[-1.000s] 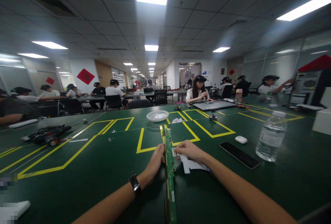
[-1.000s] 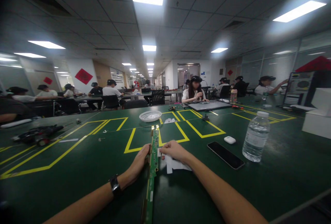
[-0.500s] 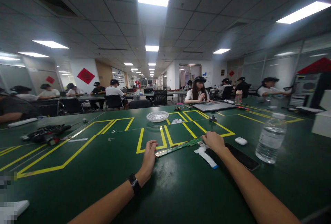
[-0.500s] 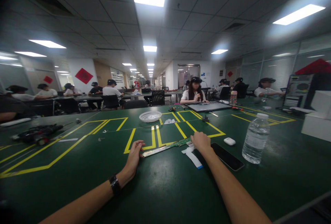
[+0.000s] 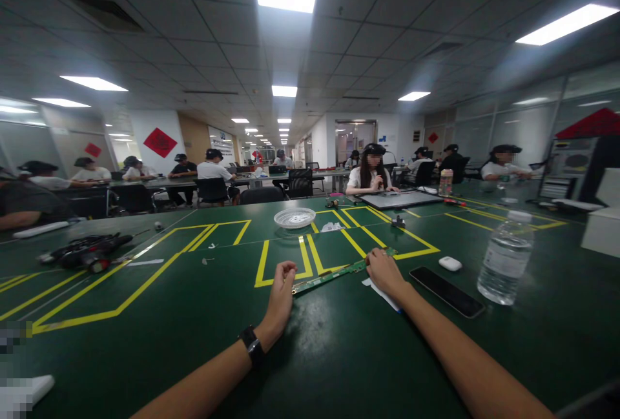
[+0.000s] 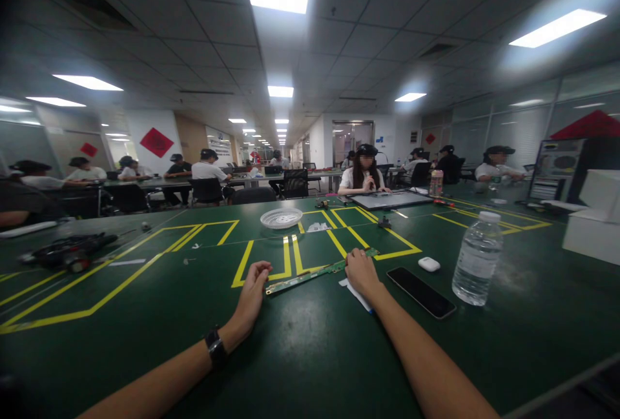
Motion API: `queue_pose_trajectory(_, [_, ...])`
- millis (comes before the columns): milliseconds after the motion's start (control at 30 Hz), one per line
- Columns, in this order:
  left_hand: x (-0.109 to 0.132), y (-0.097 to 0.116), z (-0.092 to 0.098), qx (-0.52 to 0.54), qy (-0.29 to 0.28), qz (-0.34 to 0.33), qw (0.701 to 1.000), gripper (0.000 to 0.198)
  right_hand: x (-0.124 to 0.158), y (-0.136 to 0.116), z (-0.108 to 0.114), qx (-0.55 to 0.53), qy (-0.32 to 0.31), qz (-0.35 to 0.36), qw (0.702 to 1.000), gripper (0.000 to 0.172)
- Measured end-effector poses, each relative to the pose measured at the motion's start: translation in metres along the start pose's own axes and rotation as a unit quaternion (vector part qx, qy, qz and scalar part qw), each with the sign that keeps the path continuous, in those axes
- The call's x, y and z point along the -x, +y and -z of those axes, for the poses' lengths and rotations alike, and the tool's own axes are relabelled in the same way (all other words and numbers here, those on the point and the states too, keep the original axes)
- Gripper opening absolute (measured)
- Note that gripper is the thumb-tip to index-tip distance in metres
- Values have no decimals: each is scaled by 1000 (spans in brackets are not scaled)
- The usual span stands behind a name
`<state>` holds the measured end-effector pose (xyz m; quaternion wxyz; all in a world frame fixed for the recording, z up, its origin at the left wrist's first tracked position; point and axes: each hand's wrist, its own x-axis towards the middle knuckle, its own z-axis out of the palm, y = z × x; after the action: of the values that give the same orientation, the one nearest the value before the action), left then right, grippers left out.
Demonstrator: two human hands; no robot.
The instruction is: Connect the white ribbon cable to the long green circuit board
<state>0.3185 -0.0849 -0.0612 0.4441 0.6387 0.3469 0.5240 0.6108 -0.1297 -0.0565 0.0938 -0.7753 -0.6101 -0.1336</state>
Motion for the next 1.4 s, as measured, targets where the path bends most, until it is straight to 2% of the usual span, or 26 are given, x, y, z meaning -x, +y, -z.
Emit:
queue_pose_trajectory(167, [2, 3, -3, -4, -12, -25, 1000, 23, 0, 1, -5, 7, 10, 4, 1000, 32])
queue_pose_trajectory(433, [6, 8, -4, -26, -31, -46, 998, 23, -2, 4, -12, 11, -2, -23, 1000, 57])
queue_pose_trajectory(733, [7, 11, -5, -16, -65, -13, 998, 24, -4, 6, -3, 2, -9, 10, 1000, 42])
queue_pose_trajectory(967, [7, 11, -7, -9, -98, -27, 995, 25, -11, 23, 3, 65, 14, -19, 998, 40])
queue_pose_trajectory(1067, [8, 13, -7, -6, -111, -20, 994, 26, -25, 9, 3, 84, 22, 11, 996, 36])
queue_pose_trajectory(1200, [7, 14, -7, -3, -113, -19, 993, 27, -57, -37, -9, 52, 13, 72, 996, 41])
queue_pose_trajectory(1300, [7, 12, -7, -1, -115, -25, 993, 28, -81, -69, -21, 13, -30, 47, 998, 52])
queue_pose_trajectory(1400, [6, 9, -6, -4, -119, -24, 993, 28, -95, -86, -25, -19, -73, 28, 997, 57])
